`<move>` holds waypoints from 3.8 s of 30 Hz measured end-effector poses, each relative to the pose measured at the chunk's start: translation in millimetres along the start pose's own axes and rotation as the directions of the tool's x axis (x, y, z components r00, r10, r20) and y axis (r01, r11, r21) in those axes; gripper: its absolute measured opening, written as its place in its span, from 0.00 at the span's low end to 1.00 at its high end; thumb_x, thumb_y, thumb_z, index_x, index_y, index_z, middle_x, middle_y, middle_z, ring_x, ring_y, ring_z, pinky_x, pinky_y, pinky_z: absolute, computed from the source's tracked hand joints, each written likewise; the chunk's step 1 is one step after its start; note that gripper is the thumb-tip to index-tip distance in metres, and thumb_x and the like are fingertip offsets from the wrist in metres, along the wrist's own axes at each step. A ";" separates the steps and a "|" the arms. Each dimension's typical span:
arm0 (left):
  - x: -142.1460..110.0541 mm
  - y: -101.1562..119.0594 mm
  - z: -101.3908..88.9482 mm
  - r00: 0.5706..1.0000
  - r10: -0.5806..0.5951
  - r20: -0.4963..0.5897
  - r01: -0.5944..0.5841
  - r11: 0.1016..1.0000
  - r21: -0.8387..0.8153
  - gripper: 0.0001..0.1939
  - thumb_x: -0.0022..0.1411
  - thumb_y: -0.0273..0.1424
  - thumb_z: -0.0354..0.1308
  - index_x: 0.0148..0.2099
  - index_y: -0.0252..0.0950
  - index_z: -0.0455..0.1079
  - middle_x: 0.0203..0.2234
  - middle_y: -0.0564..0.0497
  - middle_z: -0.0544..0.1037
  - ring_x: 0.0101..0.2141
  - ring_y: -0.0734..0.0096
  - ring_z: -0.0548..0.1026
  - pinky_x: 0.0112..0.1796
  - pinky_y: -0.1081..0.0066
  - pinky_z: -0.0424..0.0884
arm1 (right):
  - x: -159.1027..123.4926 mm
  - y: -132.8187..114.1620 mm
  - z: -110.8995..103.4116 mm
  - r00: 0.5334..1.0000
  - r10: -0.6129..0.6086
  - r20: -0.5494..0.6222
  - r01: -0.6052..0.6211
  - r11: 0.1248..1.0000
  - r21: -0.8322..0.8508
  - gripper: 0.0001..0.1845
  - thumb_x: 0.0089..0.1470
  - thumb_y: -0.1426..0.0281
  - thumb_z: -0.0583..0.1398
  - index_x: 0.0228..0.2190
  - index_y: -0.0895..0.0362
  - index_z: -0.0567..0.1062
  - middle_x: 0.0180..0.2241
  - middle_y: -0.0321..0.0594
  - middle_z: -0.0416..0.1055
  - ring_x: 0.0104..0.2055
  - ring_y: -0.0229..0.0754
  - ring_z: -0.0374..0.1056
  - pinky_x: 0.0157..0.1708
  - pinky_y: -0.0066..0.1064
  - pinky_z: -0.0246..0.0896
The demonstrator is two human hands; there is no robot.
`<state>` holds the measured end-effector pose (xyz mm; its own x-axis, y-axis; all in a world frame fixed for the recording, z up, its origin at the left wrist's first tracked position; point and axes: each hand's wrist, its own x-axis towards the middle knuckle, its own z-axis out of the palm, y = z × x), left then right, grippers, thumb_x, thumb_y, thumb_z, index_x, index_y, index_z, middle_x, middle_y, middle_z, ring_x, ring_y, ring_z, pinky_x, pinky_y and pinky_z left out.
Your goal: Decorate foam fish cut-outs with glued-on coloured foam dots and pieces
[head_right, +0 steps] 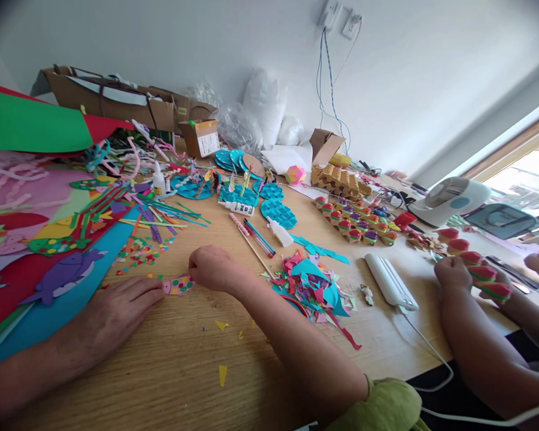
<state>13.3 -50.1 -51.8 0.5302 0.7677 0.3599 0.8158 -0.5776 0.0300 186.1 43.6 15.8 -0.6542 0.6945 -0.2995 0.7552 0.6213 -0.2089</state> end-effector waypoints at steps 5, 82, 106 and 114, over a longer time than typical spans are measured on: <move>0.5 0.2 -2.4 1.000 0.012 0.002 -0.012 1.000 0.005 0.17 0.61 0.20 0.40 0.43 0.32 0.69 0.37 0.46 0.75 0.38 0.65 0.72 0.39 0.65 0.72 | 2.1 0.6 -0.3 1.000 0.005 0.017 -0.005 1.000 -0.006 0.13 0.46 0.73 0.54 0.32 0.57 0.77 0.32 0.40 0.75 0.33 0.39 0.68 0.26 0.25 0.53; 11.2 -10.7 -18.1 0.866 -0.426 0.261 0.483 0.582 -0.655 0.13 0.54 0.35 0.47 0.37 0.38 0.69 0.33 0.49 0.78 0.35 0.63 0.75 0.37 0.66 0.71 | -12.2 1.9 6.5 0.993 0.117 -0.015 -0.118 0.992 -0.041 0.11 0.48 0.68 0.56 0.34 0.57 0.74 0.37 0.44 0.73 0.39 0.43 0.66 0.29 0.27 0.53; 3.3 -14.2 -1.0 0.867 -0.416 0.273 0.473 0.517 -0.714 0.13 0.55 0.32 0.48 0.42 0.39 0.67 0.37 0.49 0.77 0.40 0.63 0.75 0.41 0.64 0.71 | -11.1 4.6 17.9 0.985 0.156 -0.074 -0.122 0.931 0.345 0.10 0.43 0.76 0.57 0.32 0.60 0.73 0.28 0.35 0.71 0.28 0.32 0.64 0.23 0.20 0.52; 9.4 -10.0 -17.5 0.814 -0.553 0.177 0.463 0.435 -0.772 0.19 0.55 0.37 0.49 0.47 0.35 0.65 0.44 0.44 0.73 0.44 0.61 0.72 0.43 0.62 0.69 | -30.1 -14.2 7.9 0.947 0.006 -0.320 0.053 0.983 0.174 0.11 0.52 0.77 0.52 0.37 0.57 0.70 0.34 0.39 0.71 0.34 0.36 0.65 0.31 0.25 0.53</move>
<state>6.1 -41.9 -32.4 0.0212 0.9935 0.1115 0.4219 -0.1100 0.8999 195.4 11.0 20.4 -0.6285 0.7777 0.0132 0.7151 0.5844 -0.3836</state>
